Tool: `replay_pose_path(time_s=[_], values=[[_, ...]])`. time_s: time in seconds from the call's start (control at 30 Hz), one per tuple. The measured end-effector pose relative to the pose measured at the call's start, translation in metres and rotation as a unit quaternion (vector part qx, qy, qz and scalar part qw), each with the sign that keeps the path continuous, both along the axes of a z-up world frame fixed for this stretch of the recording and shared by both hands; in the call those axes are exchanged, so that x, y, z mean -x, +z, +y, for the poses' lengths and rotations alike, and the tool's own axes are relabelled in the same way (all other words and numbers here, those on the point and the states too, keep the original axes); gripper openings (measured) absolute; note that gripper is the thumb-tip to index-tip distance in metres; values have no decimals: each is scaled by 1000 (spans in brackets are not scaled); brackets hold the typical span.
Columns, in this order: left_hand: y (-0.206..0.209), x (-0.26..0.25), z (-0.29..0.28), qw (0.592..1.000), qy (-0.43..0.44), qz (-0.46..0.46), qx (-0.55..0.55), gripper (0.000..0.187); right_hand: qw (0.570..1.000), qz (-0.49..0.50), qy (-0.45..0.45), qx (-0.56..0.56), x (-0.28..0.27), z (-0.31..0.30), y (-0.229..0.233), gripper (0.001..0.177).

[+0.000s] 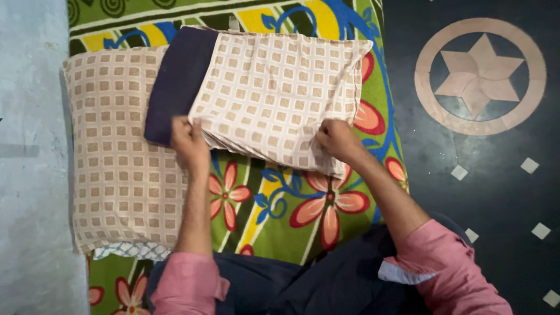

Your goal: The person places a pillow onto a pillowcase and inserts it by folding the case over the pillow and tucking the edges. The person smooths the pillowcase and adjusts the pillow to fit properly.

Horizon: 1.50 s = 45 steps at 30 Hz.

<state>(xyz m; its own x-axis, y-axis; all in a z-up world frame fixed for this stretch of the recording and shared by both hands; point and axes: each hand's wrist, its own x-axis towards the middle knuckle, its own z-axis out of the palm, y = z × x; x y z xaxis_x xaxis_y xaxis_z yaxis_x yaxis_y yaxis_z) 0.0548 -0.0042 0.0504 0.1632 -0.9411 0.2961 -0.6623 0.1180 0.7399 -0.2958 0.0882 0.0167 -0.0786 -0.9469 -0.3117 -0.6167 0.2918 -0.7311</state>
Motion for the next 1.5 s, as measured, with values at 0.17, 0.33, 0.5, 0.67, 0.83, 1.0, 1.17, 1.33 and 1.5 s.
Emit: replay_pose_path(time_s=[0.17,0.33,0.5,0.67,0.83,1.0,1.17,1.33,1.5], values=[[10,18,-51,963,-56,-263,-19,11,985,69,-73,138,-1,-1,1,22],[-8,22,-59,931,-46,-344,-110,6,989,120,-8,85,-10,-2,-14,23],[-12,14,-25,953,-14,-295,-64,17,990,121,9,72,-9,-1,-15,22],[-4,43,14,958,42,-281,-31,37,989,109,34,95,-3,2,-12,22],[-16,121,69,937,-193,-289,42,62,982,166,82,-33,-2,2,5,34],[-14,151,79,956,-215,-198,4,51,981,153,86,-85,-1,3,-2,30],[-18,151,61,951,-226,-213,8,19,984,149,87,-52,-10,0,-22,23],[-26,155,46,937,-227,-262,49,12,988,117,103,16,-3,0,-20,23],[-22,131,6,967,-120,-192,119,14,994,80,64,31,5,-4,-1,26]])
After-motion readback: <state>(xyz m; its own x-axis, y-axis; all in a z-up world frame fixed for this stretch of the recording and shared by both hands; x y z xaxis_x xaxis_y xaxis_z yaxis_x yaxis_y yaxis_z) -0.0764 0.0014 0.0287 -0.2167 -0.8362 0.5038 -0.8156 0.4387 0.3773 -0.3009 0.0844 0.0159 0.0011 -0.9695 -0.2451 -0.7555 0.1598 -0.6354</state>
